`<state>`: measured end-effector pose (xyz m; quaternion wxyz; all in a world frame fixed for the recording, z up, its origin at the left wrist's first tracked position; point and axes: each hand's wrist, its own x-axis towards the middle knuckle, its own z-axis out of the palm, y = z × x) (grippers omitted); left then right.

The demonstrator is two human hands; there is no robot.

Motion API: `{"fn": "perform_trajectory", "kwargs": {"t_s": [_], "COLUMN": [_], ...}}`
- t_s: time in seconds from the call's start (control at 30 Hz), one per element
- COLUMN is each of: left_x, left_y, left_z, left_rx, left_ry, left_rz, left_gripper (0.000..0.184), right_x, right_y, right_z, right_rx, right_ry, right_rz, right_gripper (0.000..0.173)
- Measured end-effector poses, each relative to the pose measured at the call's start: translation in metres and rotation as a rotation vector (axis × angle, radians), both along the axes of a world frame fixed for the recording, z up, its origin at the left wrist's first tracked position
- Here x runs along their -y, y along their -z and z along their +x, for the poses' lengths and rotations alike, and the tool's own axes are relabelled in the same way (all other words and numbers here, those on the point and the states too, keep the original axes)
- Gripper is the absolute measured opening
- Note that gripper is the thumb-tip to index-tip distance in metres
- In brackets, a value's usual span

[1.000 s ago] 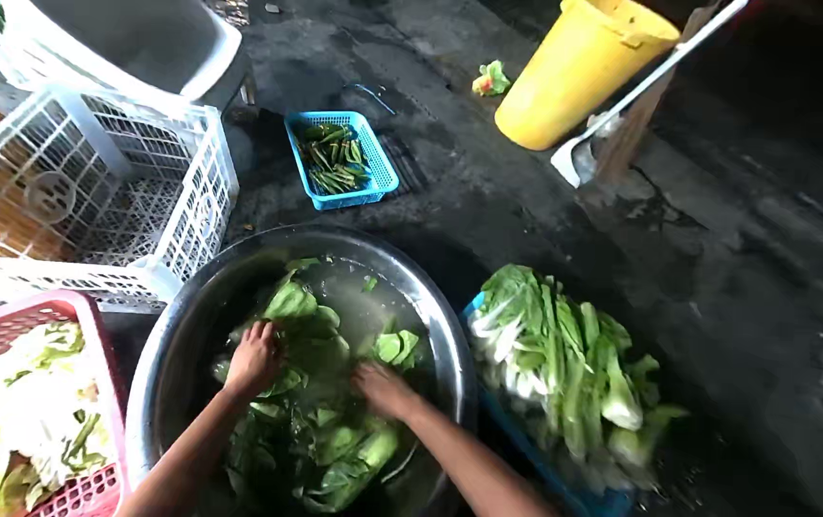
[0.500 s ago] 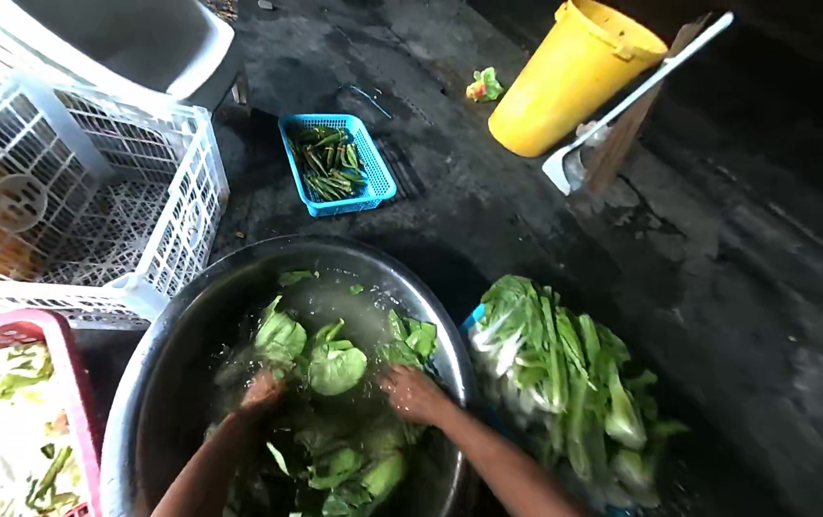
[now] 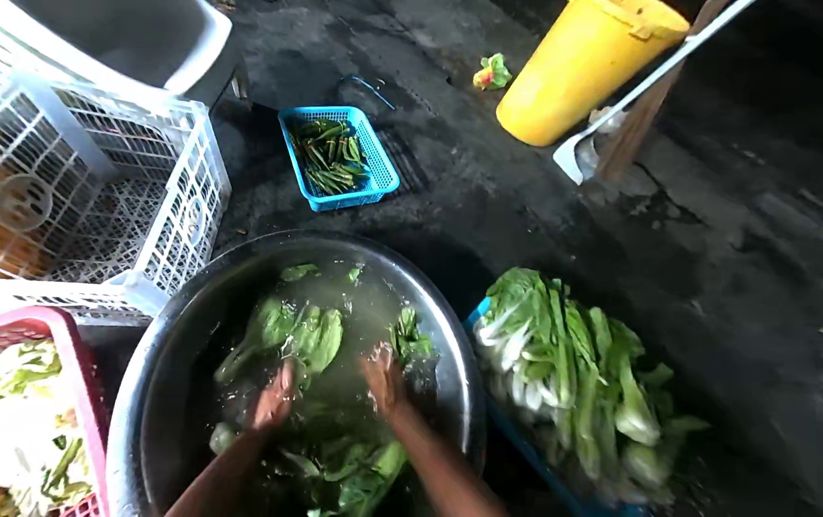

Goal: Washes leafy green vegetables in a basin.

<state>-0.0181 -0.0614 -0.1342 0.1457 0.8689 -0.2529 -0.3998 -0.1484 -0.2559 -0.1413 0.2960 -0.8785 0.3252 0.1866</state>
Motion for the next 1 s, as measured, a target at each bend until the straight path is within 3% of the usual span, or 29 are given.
{"fn": "perform_trajectory", "kwargs": {"t_s": [0.03, 0.1, 0.2, 0.23, 0.3, 0.4, 0.5, 0.57, 0.67, 0.8, 0.93, 1.0], "left_x": [0.0, 0.0, 0.019, 0.025, 0.035, 0.043, 0.05, 0.057, 0.056, 0.046, 0.052, 0.054], "left_y": [0.0, 0.001, -0.007, -0.012, -0.036, -0.097, -0.143, -0.165, -0.183, -0.187, -0.184, -0.187], "left_z": [-0.004, -0.013, -0.009, -0.005, 0.009, 0.022, 0.022, 0.017, 0.018, 0.022, 0.012, 0.006], "left_rx": [-0.043, -0.13, -0.019, 0.001, 0.005, 0.063, 0.218, 0.319, 0.426, 0.379, 0.167, 0.081], "left_ry": [0.043, 0.063, 0.241, 0.26, 0.261, 0.214, 0.148, 0.124, 0.033, -0.127, -0.317, -0.361], "left_rz": [0.037, 0.116, 0.306, 0.338, 0.354, 0.25, -0.051, -0.295, -0.543, -0.717, -0.804, -0.837], "left_gripper": [0.054, 0.053, 0.068, 0.068, 0.063, 0.059, 0.05, 0.045, 0.046, 0.058, 0.055, 0.053], "right_x": [-0.016, -0.032, -0.013, -0.004, 0.017, 0.048, 0.068, 0.08, 0.103, 0.149, 0.194, 0.202], "right_y": [0.003, 0.01, -0.002, -0.01, -0.061, -0.144, -0.167, -0.181, -0.23, -0.279, -0.257, -0.214], "right_z": [0.0, -0.008, -0.009, -0.011, -0.01, -0.027, -0.044, -0.06, -0.089, -0.133, -0.167, -0.189], "right_rx": [0.029, 0.053, 0.092, 0.172, 0.252, 0.552, 0.8, 0.795, 0.849, 0.927, 0.801, 0.614], "right_ry": [0.037, -0.093, -0.298, -0.301, -0.238, -0.057, 0.031, 0.075, 0.174, 0.244, 0.141, 0.168], "right_rz": [0.045, 0.105, 0.155, 0.191, 0.309, 0.49, 0.561, 0.454, 0.287, -0.111, -0.648, -0.709], "right_gripper": [0.046, 0.041, 0.042, 0.044, 0.049, 0.051, 0.051, 0.051, 0.047, 0.047, 0.04, 0.036]}}
